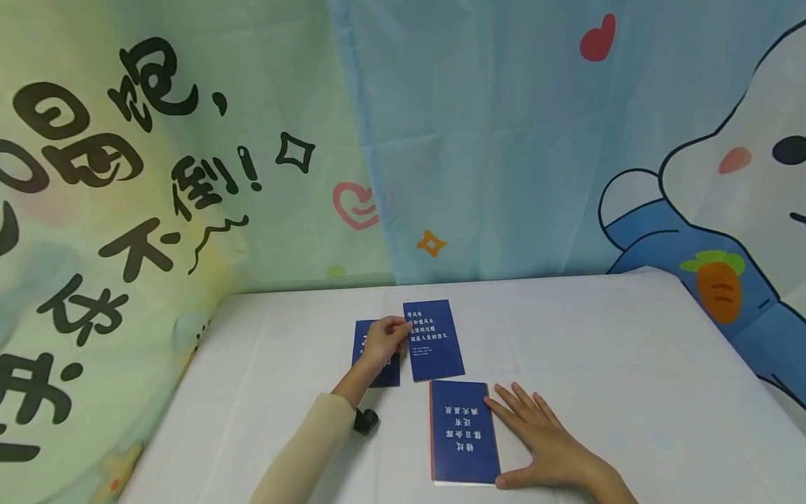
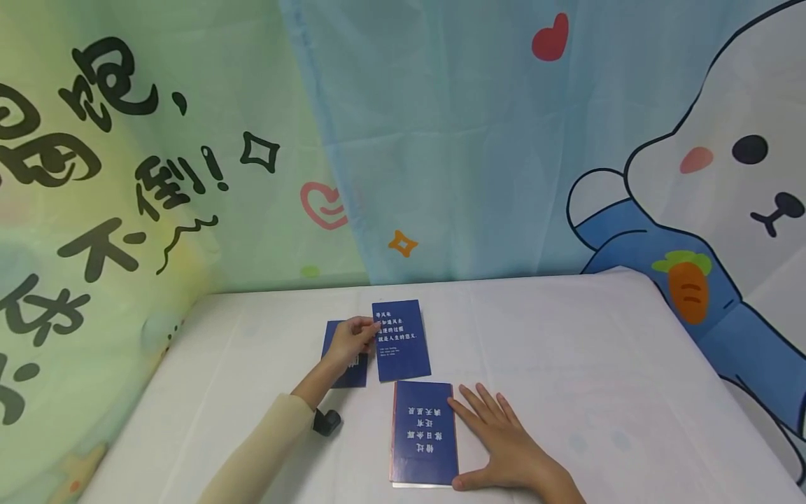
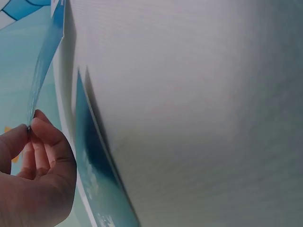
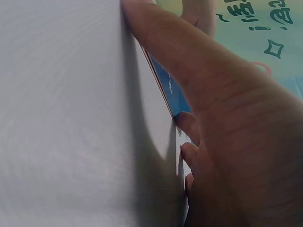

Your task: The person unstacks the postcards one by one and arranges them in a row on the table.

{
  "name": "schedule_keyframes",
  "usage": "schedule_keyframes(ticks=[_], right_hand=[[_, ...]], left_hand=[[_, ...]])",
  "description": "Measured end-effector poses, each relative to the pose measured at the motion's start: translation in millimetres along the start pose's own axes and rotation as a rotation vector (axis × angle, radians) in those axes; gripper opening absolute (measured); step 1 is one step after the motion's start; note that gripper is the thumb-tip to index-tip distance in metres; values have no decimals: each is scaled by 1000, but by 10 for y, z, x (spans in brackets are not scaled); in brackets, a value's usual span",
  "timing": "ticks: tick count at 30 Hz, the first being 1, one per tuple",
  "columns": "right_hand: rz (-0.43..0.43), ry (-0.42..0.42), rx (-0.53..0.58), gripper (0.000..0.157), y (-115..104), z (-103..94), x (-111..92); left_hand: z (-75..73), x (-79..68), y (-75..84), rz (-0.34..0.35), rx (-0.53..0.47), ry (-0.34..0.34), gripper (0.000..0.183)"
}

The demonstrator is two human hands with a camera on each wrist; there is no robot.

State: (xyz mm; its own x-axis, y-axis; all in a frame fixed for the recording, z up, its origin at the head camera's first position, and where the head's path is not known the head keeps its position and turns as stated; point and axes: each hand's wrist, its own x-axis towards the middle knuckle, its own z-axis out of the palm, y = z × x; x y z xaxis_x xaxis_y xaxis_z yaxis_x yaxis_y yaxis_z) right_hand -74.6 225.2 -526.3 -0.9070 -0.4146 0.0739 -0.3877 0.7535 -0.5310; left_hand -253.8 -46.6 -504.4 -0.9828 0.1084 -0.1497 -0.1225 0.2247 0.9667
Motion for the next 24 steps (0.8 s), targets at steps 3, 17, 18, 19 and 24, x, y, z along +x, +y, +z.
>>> schedule_keyframes(ticks=[3,17,18,19,24], right_hand=[[-8,6,-13,110,8,3,0],[5,-10,15,110,3,20,4],[7,-10,12,109,3,21,4],[9,-9,11,109,3,21,4],[16,-15,8,109,1,14,4]], left_hand=[[1,22,-28,-5,-11,-1,26],[-4,26,-60,2,84,-84,27],[-4,24,-58,2,94,-92,28],[-5,20,-56,1,105,-100,28],[-7,1,-49,2,179,-147,30]])
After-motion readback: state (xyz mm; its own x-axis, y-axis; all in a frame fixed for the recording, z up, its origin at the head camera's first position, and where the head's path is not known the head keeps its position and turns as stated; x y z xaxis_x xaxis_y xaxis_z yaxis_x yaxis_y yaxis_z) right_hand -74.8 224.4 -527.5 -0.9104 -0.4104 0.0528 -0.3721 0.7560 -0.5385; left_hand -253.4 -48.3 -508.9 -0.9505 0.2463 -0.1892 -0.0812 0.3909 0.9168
